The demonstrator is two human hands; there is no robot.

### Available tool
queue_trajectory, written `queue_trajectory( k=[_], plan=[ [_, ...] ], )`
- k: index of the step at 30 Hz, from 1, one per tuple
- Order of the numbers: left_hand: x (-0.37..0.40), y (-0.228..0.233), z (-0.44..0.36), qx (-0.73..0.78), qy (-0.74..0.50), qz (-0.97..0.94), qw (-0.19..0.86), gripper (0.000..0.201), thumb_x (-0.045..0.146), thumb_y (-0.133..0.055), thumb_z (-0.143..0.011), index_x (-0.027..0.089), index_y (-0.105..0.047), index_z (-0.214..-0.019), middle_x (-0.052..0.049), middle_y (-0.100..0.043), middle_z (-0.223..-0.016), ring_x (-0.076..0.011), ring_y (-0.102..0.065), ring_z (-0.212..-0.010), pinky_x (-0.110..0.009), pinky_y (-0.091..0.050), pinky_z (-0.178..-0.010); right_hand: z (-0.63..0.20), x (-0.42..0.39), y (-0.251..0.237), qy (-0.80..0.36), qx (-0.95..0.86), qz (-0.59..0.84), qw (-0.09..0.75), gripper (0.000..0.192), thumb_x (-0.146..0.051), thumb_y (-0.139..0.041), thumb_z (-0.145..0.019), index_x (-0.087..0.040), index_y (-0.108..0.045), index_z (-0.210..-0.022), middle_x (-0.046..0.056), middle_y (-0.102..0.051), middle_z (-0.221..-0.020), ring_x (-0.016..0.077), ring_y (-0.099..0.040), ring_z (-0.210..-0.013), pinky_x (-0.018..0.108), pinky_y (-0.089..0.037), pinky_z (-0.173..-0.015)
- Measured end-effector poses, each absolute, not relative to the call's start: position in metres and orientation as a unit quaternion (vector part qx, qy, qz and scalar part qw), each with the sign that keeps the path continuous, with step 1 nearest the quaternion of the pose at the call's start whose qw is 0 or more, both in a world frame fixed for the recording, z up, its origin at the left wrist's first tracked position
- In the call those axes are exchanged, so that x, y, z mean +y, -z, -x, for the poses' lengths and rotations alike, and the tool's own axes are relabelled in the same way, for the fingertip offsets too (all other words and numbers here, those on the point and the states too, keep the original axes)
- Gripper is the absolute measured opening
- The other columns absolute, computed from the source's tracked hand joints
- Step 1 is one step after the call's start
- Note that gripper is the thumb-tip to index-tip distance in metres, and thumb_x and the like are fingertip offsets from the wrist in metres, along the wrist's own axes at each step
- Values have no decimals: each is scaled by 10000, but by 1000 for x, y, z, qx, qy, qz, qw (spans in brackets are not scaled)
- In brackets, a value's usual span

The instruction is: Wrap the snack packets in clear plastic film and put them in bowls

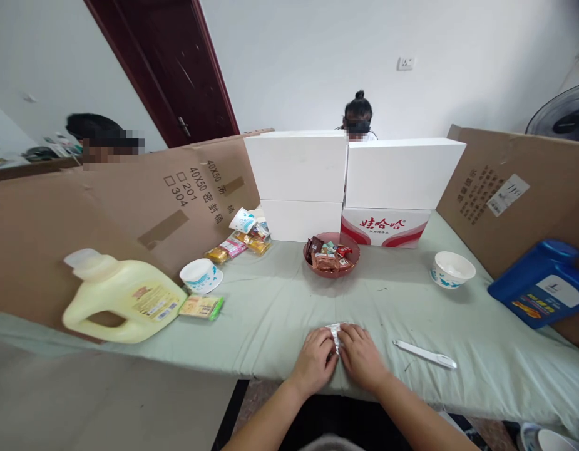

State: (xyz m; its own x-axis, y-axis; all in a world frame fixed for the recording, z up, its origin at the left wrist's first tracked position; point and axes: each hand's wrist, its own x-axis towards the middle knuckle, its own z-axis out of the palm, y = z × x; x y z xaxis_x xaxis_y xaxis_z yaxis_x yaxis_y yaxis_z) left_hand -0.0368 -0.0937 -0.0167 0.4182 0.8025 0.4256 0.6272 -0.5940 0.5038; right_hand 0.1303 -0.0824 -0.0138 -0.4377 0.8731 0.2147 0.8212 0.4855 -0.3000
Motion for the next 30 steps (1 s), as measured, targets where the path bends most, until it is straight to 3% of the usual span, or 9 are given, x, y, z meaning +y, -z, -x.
queue_trajectory(
  k=[7,12,16,19,22,25,28,30],
  plan=[
    [-96,22,44,461,-409,-775,137,303,11,-422,-721,198,-548,-923,-91,-583,-1082,-235,-551,-1069,-432,-494,-931,-131,-72,-9,-99,-891,432,100,159,-170,-537,-851,-193,-626,-981,50,-609,-1034,205,-503,-999,315,-401,-886],
    [-93,29,45,486,-413,-762,109,224,68,-444,-777,209,-550,-914,-86,-592,-1023,-238,-585,-984,-415,-532,-851,-133,-79,-2,-80,-901,419,75,142,-159,-492,-886,-187,-629,-915,50,-620,-945,190,-525,-911,295,-408,-806],
    [-93,32,44,477,-382,-787,81,185,118,-478,-804,212,-591,-916,-94,-609,-1026,-255,-597,-990,-426,-536,-854,-163,-71,-17,-68,-900,423,72,141,-126,-538,-824,-225,-638,-834,5,-631,-851,153,-554,-835,244,-410,-740],
    [-93,34,44,473,-364,-800,67,164,125,-483,-804,213,-600,-877,-97,-615,-1010,-260,-601,-981,-421,-541,-838,-224,-38,-54,-22,-853,512,103,285,-75,-432,-851,-236,-648,-945,22,-644,-929,149,-561,-910,246,-413,-800],
    [-92,34,43,468,-350,-810,53,155,120,-490,-800,216,-598,-855,-93,-619,-999,-265,-598,-982,-432,-537,-837,-303,8,-99,49,-763,631,134,325,-150,-338,-933,-173,-632,-1068,116,-626,-1060,216,-533,-1036,342,-407,-896],
    [-92,33,42,467,-336,-816,45,148,111,-489,-798,218,-583,-838,-87,-620,-982,-269,-593,-979,-444,-534,-835,-369,50,-125,84,-686,711,129,277,-163,-398,-927,-114,-635,-1061,166,-617,-1082,272,-527,-1085,413,-419,-906],
    [-92,31,41,472,-328,-816,51,161,91,-482,-788,220,-566,-831,-83,-615,-972,-264,-591,-966,-437,-535,-822,-403,79,-121,70,-651,749,99,188,-225,-521,-919,-127,-633,-1034,105,-634,-1036,228,-590,-985,404,-488,-842],
    [-91,30,40,476,-328,-815,55,170,84,-481,-780,223,-563,-833,-83,-612,-974,-265,-590,-963,-440,-531,-823,-409,92,-108,68,-640,759,97,265,-324,-570,-914,-154,-594,-1116,70,-614,-1100,192,-606,-953,392,-520,-817]
  ],
)
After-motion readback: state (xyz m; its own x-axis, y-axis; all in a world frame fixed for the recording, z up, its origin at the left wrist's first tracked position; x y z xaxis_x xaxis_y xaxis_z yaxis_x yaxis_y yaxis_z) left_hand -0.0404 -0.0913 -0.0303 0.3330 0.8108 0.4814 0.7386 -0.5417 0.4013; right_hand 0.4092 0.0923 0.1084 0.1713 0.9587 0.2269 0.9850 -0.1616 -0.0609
